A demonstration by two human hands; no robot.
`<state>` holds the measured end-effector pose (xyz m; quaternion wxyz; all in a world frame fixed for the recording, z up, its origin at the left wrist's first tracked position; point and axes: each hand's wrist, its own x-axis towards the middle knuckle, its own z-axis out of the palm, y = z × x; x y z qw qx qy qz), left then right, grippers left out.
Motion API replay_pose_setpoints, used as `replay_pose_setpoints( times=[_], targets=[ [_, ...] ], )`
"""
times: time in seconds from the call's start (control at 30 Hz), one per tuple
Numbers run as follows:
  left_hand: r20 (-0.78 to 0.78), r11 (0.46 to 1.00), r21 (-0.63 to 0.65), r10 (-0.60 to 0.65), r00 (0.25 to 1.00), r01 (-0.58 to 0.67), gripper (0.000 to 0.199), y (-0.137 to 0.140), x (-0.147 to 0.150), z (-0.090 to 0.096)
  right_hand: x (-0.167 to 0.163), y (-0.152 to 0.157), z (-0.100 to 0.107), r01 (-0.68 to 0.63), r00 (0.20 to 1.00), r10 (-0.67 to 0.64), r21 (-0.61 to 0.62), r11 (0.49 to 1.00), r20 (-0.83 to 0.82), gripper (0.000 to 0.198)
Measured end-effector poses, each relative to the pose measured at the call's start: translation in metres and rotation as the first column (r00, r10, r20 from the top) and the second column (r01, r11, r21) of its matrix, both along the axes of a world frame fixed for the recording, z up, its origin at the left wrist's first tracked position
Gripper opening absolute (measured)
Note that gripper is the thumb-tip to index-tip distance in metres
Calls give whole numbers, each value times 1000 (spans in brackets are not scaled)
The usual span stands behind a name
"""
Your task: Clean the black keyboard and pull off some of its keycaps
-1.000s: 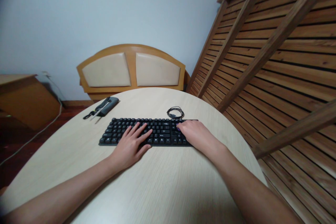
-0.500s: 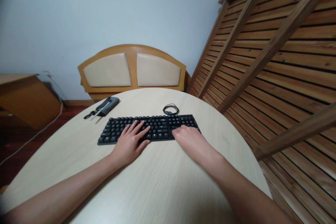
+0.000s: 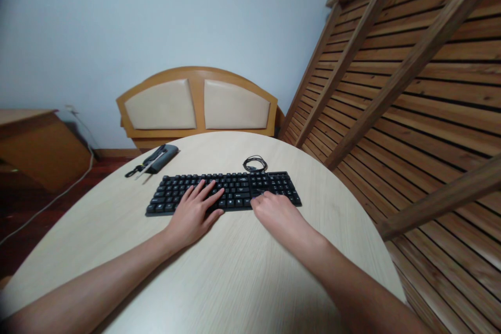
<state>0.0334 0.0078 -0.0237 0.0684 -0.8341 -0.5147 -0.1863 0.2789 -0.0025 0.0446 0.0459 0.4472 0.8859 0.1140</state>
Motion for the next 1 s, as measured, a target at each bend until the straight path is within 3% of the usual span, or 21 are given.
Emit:
replay_pose_setpoints(
  times=[0.13, 0.3, 0.37, 0.5, 0.63, 0.77, 1.0],
  targets=[
    [6, 1000, 4, -5, 1000, 5, 52, 0, -1, -1, 15, 5, 4, 34, 999, -33, 24, 999, -39, 28],
    [-1, 1000, 1, -9, 1000, 9, 52, 0, -1, -1, 47, 38, 1, 146, 942, -64, 230, 962, -329, 33],
    [-7, 1000, -3, -3, 1000, 3, 52, 0, -1, 0, 58, 52, -9, 150, 916, -40, 248, 957, -400, 32],
    [-21, 1000, -3, 9, 1000, -9, 52, -1, 0, 2, 67, 69, -31, 110, 901, -45, 127, 986, -431, 32],
    [-28, 1000, 1, 9, 1000, -8, 51, -1, 1, 2, 69, 71, -40, 102, 878, -56, 70, 992, -476, 33],
    [-40, 1000, -3, 18, 999, -19, 51, -1, 1, 2, 72, 73, -36, 81, 878, -57, 31, 996, -475, 34],
    [-46, 1000, -1, 24, 999, -24, 52, -1, 2, 2, 72, 59, -14, 83, 949, -89, -33, 996, -301, 37]
  ],
)
